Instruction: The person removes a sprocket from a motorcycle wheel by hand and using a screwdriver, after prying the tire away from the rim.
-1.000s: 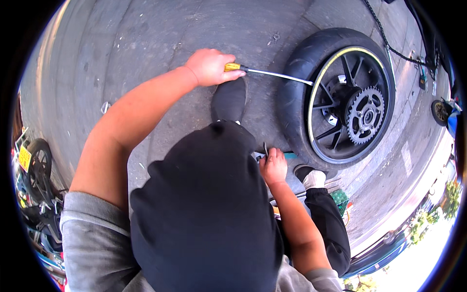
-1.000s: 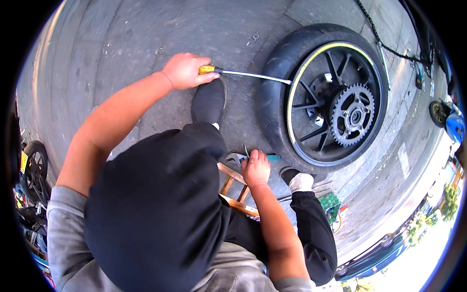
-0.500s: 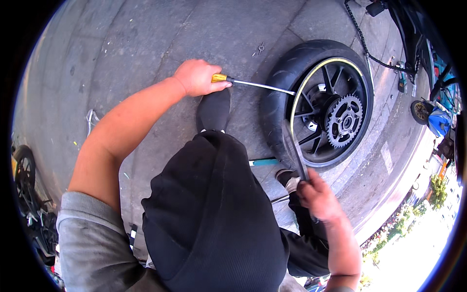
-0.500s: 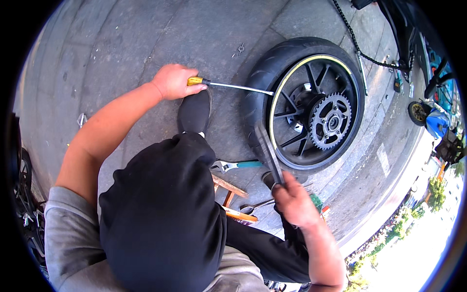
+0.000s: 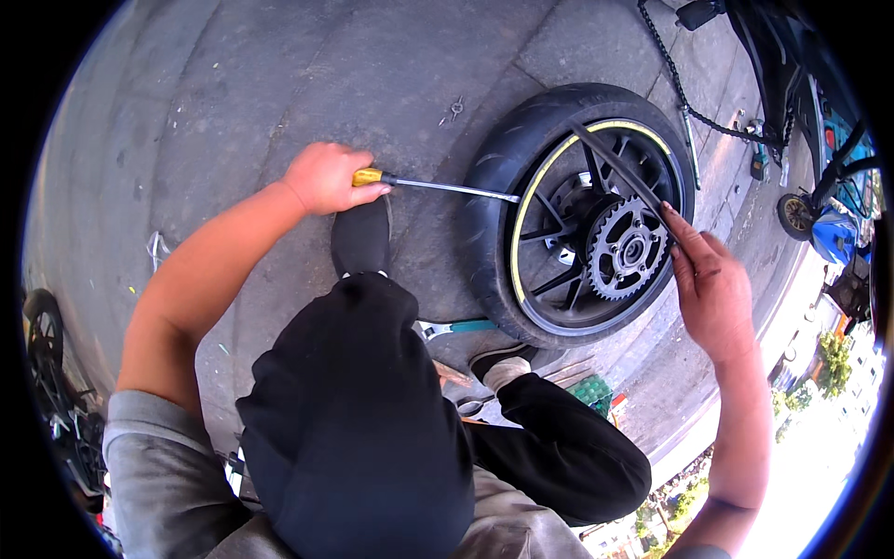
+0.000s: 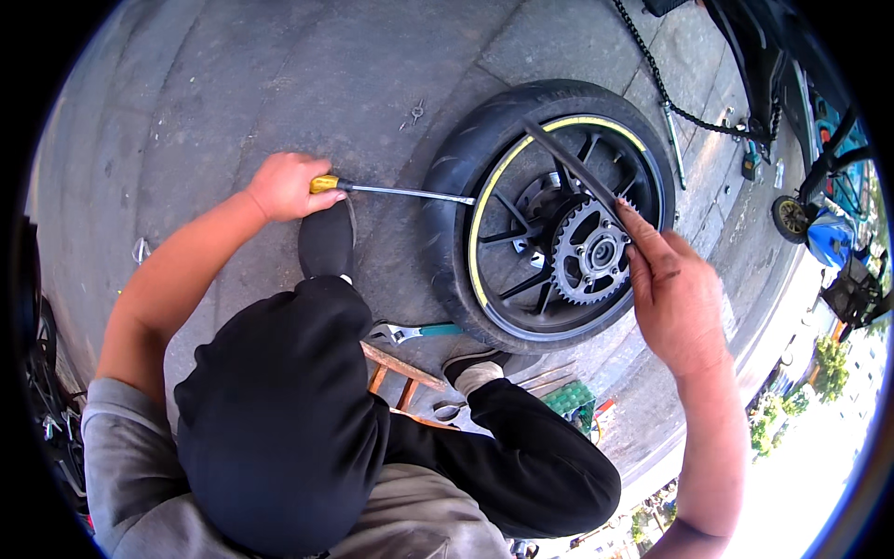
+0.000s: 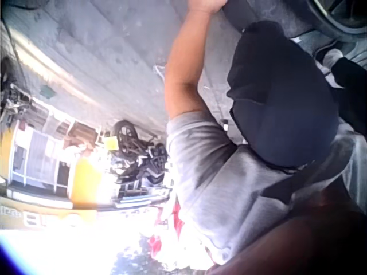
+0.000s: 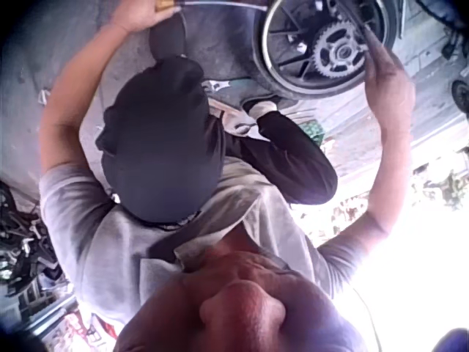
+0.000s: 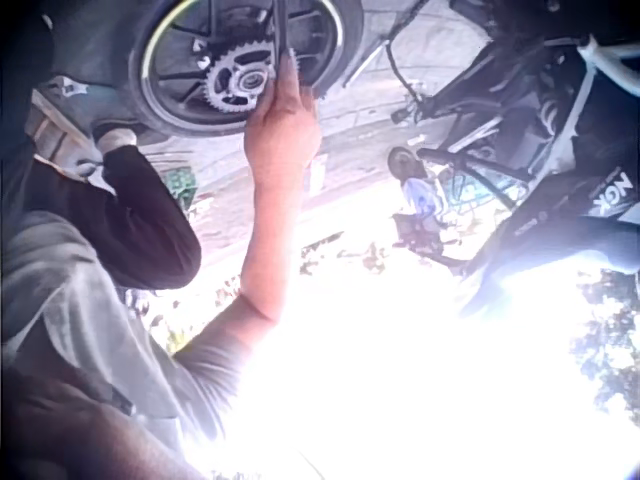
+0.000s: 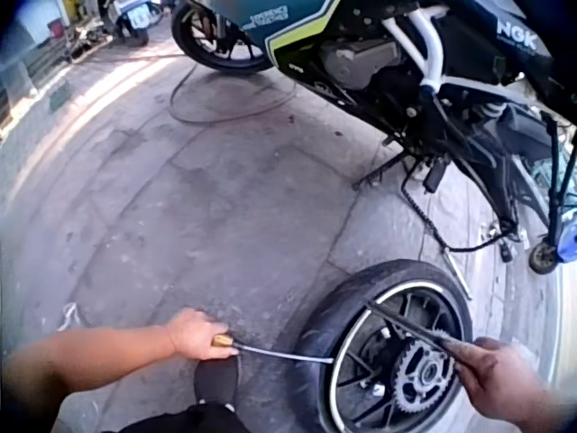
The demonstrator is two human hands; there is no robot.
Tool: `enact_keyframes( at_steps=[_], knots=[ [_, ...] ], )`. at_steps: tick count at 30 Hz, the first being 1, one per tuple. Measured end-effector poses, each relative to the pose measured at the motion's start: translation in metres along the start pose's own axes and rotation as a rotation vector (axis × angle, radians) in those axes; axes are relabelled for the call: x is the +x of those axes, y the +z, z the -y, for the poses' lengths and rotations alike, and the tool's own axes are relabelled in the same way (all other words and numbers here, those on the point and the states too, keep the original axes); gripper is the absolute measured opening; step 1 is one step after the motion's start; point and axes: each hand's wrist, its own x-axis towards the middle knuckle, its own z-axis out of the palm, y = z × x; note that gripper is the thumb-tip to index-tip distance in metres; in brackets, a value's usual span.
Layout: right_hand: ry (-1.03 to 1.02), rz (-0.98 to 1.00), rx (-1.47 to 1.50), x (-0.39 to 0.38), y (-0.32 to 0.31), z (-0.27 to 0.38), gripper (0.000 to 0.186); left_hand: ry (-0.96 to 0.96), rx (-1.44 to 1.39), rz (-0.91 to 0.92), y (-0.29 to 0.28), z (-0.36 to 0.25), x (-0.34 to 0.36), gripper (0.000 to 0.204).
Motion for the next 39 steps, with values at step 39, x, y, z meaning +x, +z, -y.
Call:
enact_keyframes(
  at_steps=[39],
  knots=[
    [-0.172, 0.119, -0.302, 0.064, -0.015, 0.002, 0.049, -0.090, 0.371, 0.172, -0.188, -0.175, 0.051, 0.042]
  ],
)
